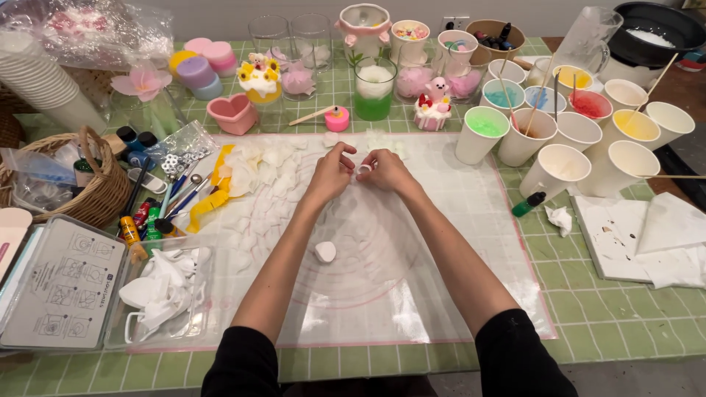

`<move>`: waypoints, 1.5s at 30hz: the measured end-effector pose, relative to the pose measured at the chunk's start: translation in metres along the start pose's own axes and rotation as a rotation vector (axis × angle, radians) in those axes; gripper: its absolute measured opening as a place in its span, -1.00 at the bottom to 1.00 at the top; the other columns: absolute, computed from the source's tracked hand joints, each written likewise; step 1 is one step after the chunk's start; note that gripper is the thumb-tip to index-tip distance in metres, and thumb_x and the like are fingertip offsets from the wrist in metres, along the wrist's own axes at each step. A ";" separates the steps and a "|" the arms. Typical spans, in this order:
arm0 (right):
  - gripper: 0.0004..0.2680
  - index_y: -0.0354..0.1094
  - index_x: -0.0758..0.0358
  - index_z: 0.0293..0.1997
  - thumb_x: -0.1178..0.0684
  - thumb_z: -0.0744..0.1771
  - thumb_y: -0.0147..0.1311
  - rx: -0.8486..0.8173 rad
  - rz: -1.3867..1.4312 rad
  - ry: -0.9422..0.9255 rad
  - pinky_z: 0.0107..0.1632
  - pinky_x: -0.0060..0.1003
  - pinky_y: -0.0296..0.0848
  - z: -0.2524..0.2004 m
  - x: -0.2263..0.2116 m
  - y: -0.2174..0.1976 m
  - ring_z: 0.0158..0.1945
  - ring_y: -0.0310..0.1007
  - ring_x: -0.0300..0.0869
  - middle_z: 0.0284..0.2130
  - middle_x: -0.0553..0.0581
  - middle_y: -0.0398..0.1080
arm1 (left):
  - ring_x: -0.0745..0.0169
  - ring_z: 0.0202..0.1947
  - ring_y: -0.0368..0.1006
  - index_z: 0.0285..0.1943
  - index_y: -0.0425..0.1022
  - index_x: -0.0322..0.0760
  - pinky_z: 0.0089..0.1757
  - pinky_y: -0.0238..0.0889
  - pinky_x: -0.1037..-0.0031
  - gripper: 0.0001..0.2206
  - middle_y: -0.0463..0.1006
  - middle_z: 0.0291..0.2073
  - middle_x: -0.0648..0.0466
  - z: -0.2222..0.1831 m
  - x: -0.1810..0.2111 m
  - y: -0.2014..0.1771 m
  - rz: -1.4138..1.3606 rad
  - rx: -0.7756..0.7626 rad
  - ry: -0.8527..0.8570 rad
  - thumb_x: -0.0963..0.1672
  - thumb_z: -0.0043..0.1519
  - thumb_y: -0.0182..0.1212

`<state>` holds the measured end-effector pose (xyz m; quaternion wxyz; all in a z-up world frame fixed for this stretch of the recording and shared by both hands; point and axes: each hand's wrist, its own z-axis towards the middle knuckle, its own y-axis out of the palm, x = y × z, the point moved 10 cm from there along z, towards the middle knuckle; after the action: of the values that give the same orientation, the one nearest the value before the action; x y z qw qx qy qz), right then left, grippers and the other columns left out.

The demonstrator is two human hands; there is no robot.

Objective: The recorder is hand-molding small white wax pieces into specific shapes on a silicone mat.

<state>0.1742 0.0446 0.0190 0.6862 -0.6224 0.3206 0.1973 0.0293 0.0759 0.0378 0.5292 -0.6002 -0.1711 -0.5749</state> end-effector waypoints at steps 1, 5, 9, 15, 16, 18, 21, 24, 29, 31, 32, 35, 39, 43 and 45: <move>-0.68 0.52 0.30 -0.15 -0.02 0.15 0.45 0.000 0.000 0.001 -0.03 -0.15 0.50 0.000 0.000 0.003 -0.10 0.57 -0.03 -0.22 0.21 0.55 | 0.18 -0.31 0.58 0.10 0.43 -0.29 -0.22 0.45 0.37 -0.59 0.62 -0.27 -0.05 -0.003 0.002 0.000 -0.001 -0.001 -0.001 -0.37 0.06 0.04; -0.73 0.52 0.23 -0.17 0.06 0.14 0.40 0.094 -0.171 -0.062 -0.02 -0.03 0.45 -0.001 -0.009 0.002 -0.01 0.48 0.06 -0.17 0.22 0.54 | 0.11 -0.28 0.57 0.08 0.45 -0.31 -0.21 0.42 0.33 -0.59 0.62 -0.30 -0.06 -0.012 0.012 -0.003 0.008 0.018 -0.005 -0.37 0.07 -0.03; -0.74 0.54 0.19 -0.13 0.07 0.16 0.37 0.073 -0.225 0.086 0.02 -0.03 0.47 0.003 -0.003 0.004 0.02 0.52 0.05 -0.13 0.23 0.54 | 0.05 -0.27 0.58 0.03 0.48 -0.34 -0.19 0.40 0.28 -0.64 0.63 -0.32 -0.08 -0.014 0.015 -0.003 0.045 0.024 0.012 -0.36 0.08 -0.04; -0.76 0.56 0.17 -0.16 0.06 0.15 0.35 0.110 -0.205 0.141 0.01 -0.07 0.49 0.005 0.005 0.007 0.00 0.53 0.03 -0.17 0.22 0.56 | 0.00 -0.24 0.59 0.01 0.48 -0.33 -0.16 0.41 0.25 -0.67 0.64 -0.31 -0.10 -0.009 0.007 0.001 0.083 0.047 0.053 -0.35 0.09 0.01; -0.76 0.56 0.17 -0.16 0.06 0.15 0.35 0.110 -0.206 0.141 0.01 -0.07 0.49 0.004 0.004 0.007 0.00 0.53 0.03 -0.17 0.22 0.56 | 0.00 -0.24 0.59 0.01 0.48 -0.33 -0.16 0.41 0.25 -0.67 0.64 -0.31 -0.10 -0.009 0.006 0.002 0.082 0.047 0.052 -0.35 0.09 0.01; -0.79 0.58 0.13 -0.18 0.05 0.16 0.33 0.119 -0.206 0.145 0.01 -0.07 0.49 0.003 0.002 0.006 -0.02 0.55 0.03 -0.20 0.22 0.56 | 0.00 -0.23 0.60 0.00 0.48 -0.34 -0.16 0.42 0.26 -0.68 0.65 -0.30 -0.10 -0.009 0.006 0.003 0.085 0.045 0.052 -0.35 0.09 0.02; -0.78 0.59 0.13 -0.21 0.04 0.14 0.35 0.134 -0.190 0.120 -0.02 -0.07 0.49 -0.010 -0.010 -0.003 -0.07 0.56 0.01 -0.27 0.19 0.57 | 0.00 -0.23 0.60 -0.01 0.49 -0.34 -0.17 0.42 0.26 -0.69 0.65 -0.29 -0.10 -0.009 0.007 0.002 0.082 0.042 0.042 -0.34 0.10 0.03; -0.83 0.57 0.14 -0.18 0.03 0.21 0.30 0.211 -0.195 0.020 -0.05 -0.04 0.50 -0.023 -0.022 -0.006 -0.15 0.58 0.08 -0.32 0.22 0.57 | -0.01 -0.23 0.60 -0.02 0.49 -0.35 -0.17 0.42 0.24 -0.72 0.65 -0.30 -0.11 -0.010 0.009 0.002 0.080 0.044 0.042 -0.34 0.11 0.05; -0.87 0.55 0.15 -0.20 0.08 0.23 0.23 0.325 -0.210 -0.096 -0.10 0.05 0.47 -0.045 -0.043 -0.010 -0.19 0.56 0.13 -0.34 0.25 0.56 | -0.04 -0.22 0.61 -0.04 0.50 -0.36 -0.17 0.42 0.23 -0.73 0.66 -0.30 -0.12 -0.007 0.010 0.004 0.111 0.046 0.068 -0.33 0.09 0.11; -0.87 0.55 0.15 -0.21 0.10 0.23 0.22 0.348 -0.197 -0.118 -0.12 0.06 0.47 -0.051 -0.045 -0.011 -0.20 0.56 0.14 -0.34 0.25 0.56 | -0.05 -0.22 0.60 -0.05 0.50 -0.37 -0.18 0.42 0.22 -0.74 0.66 -0.30 -0.13 -0.009 0.016 0.006 0.132 0.036 0.072 -0.32 0.08 0.14; -0.88 0.54 0.15 -0.21 0.10 0.24 0.21 0.346 -0.168 -0.123 -0.11 0.05 0.47 -0.053 -0.046 -0.012 -0.21 0.56 0.13 -0.36 0.24 0.56 | -0.06 -0.23 0.60 -0.05 0.50 -0.37 -0.18 0.42 0.22 -0.75 0.66 -0.30 -0.13 -0.010 0.020 0.006 0.153 0.029 0.063 -0.31 0.08 0.18; -0.90 0.51 0.16 -0.20 0.10 0.26 0.19 0.372 -0.160 -0.155 -0.13 0.05 0.45 -0.056 -0.046 -0.011 -0.24 0.56 0.12 -0.39 0.22 0.56 | -0.08 -0.22 0.60 -0.05 0.50 -0.38 -0.17 0.42 0.21 -0.75 0.65 -0.30 -0.14 -0.006 0.017 0.009 0.185 0.026 0.068 -0.30 0.08 0.21; -0.88 0.48 0.15 -0.13 0.05 0.30 0.19 0.394 -0.330 -0.174 -0.14 -0.01 0.35 -0.067 -0.055 -0.008 -0.35 0.50 0.11 -0.47 0.24 0.54 | -0.12 -0.19 0.59 -0.04 0.51 -0.38 -0.16 0.42 0.19 -0.72 0.65 -0.27 -0.15 -0.006 0.009 0.010 0.215 0.052 0.097 -0.32 0.07 0.15; -0.93 0.47 0.12 -0.18 0.03 0.34 0.14 0.350 -0.406 -0.150 -0.08 -0.10 0.29 -0.068 -0.050 0.002 -0.34 0.52 0.00 -0.44 0.22 0.54 | -0.13 -0.18 0.58 -0.04 0.51 -0.38 -0.15 0.41 0.18 -0.71 0.64 -0.26 -0.15 -0.005 0.009 0.010 0.235 0.066 0.097 -0.32 0.06 0.14; -0.95 0.43 0.18 -0.22 0.12 0.30 0.14 0.422 -0.419 -0.290 -0.09 -0.09 0.26 -0.070 -0.059 0.001 -0.31 0.53 -0.02 -0.38 0.14 0.57 | -0.12 -0.19 0.58 -0.04 0.50 -0.38 -0.14 0.41 0.18 -0.70 0.64 -0.28 -0.14 -0.003 0.007 0.010 0.249 0.059 0.088 -0.32 0.03 0.19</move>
<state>0.1176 -0.0162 0.0578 0.8642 -0.4844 0.1183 0.0676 0.0382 0.0664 0.0390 0.6209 -0.5751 -0.0890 -0.5253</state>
